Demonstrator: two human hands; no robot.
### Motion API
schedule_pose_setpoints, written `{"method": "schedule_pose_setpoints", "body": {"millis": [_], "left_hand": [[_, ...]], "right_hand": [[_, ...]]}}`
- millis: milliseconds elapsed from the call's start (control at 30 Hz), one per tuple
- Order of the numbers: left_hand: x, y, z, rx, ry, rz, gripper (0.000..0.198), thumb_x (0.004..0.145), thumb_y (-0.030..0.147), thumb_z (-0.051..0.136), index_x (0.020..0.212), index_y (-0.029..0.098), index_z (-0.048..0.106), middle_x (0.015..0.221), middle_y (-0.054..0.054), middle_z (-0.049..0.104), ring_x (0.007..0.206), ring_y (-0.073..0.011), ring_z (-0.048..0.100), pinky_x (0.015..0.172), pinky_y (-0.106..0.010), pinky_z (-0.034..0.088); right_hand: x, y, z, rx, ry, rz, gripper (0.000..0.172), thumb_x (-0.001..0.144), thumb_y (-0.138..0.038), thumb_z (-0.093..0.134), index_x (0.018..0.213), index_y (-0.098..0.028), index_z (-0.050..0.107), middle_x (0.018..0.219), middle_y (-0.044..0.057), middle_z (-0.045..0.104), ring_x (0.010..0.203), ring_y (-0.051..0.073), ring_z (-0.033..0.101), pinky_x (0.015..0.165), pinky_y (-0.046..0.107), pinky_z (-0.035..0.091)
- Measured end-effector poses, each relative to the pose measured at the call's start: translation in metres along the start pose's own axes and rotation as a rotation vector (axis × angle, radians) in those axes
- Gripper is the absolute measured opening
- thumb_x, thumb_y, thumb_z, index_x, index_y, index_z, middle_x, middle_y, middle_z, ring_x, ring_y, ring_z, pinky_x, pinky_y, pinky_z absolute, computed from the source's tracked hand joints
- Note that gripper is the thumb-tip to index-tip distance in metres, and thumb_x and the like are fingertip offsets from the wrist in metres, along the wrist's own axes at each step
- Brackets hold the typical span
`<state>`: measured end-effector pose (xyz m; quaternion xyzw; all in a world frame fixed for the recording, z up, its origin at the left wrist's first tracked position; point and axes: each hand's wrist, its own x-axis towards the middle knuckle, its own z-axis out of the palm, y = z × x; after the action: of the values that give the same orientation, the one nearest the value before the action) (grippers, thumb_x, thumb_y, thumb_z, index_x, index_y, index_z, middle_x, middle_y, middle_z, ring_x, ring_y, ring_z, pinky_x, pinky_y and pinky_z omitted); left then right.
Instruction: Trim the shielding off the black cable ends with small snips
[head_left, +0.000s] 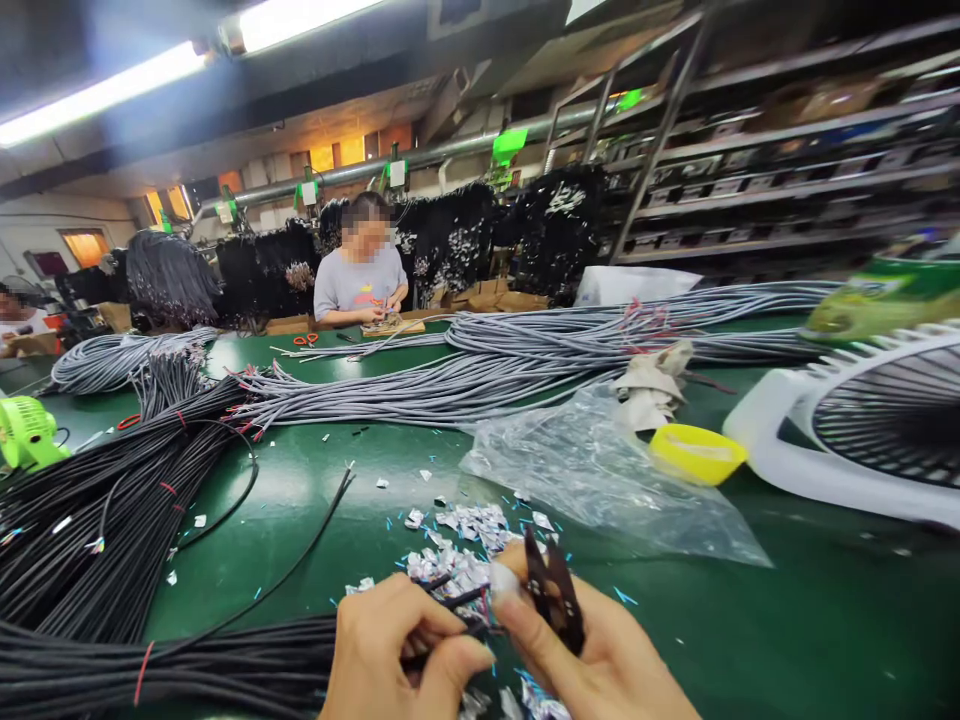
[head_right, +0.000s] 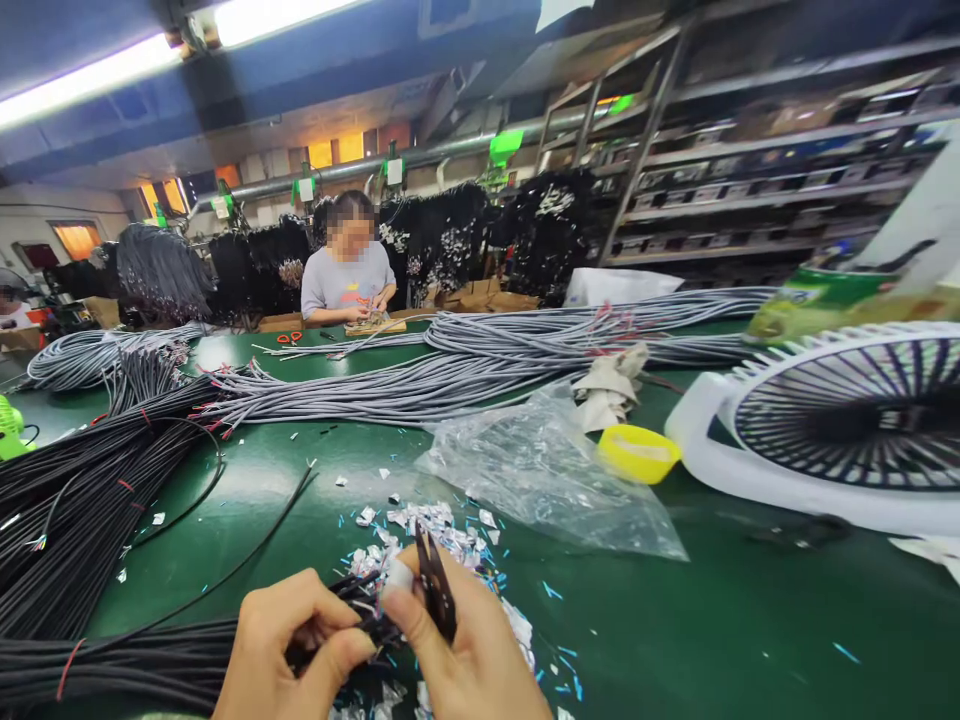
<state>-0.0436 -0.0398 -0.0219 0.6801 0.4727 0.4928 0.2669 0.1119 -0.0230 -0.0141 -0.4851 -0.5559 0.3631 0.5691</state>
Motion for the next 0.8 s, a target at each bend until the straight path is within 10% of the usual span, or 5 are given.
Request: {"method": "schedule_pose_setpoints", "body": {"millis": [133,367,567,700,800], "left_hand": [[-0.001,-0.003,0.002,-0.321,-0.069,-0.369,0.043,0.074,0.055,0.066,0.063,0.013,0.066,0.051,0.004,0.045,0.046,-0.0078,0.036,0.046,-0.020,0.030],[-0.001,-0.002,0.006,-0.226,0.008,-0.244,0.035,0.071,0.048,0.072,0.061,0.014,0.070,0.058,-0.001,0.053,0.054,-0.0113,0.045,0.049,-0.022,0.030],[0.000,-0.002,0.006,-0.262,-0.123,-0.325,0.057,0.074,0.067,0.058,0.059,0.013,0.065,0.052,0.002,0.048,0.045,-0.0081,0.038,0.044,-0.022,0.026],[0.006,0.003,0.001,-0.442,-0.231,-0.502,0.061,0.062,0.076,0.061,0.059,0.016,0.052,0.044,0.009,0.038,0.036,-0.0029,0.021,0.039,-0.020,0.019],[0.010,0.007,-0.002,-0.517,-0.281,-0.565,0.062,0.057,0.077,0.064,0.059,0.016,0.052,0.042,0.010,0.038,0.035,-0.0016,0.018,0.039,-0.019,0.020]], "right_hand": [[0.013,0.004,-0.007,-0.124,0.219,-0.155,0.044,0.076,-0.066,0.059,0.062,-0.025,0.051,0.048,-0.007,0.034,0.044,0.014,0.036,0.044,0.026,0.039],[-0.007,-0.006,0.004,-0.014,-0.171,0.031,0.037,0.076,-0.055,0.064,0.065,-0.022,0.055,0.059,-0.005,0.050,0.054,0.014,0.048,0.051,0.022,0.042],[-0.005,0.002,0.000,-0.313,-0.102,-0.459,0.026,0.093,-0.025,0.047,0.067,-0.024,0.045,0.063,-0.004,0.048,0.052,0.014,0.047,0.050,0.023,0.039],[0.002,-0.001,-0.009,-0.433,0.232,-0.390,0.025,0.096,-0.033,0.045,0.072,-0.026,0.042,0.058,-0.006,0.037,0.047,0.015,0.038,0.045,0.025,0.033],[0.005,-0.005,-0.013,-0.356,0.096,-0.380,0.027,0.096,-0.044,0.046,0.076,-0.025,0.048,0.061,-0.004,0.044,0.049,0.015,0.045,0.046,0.024,0.038]]}}
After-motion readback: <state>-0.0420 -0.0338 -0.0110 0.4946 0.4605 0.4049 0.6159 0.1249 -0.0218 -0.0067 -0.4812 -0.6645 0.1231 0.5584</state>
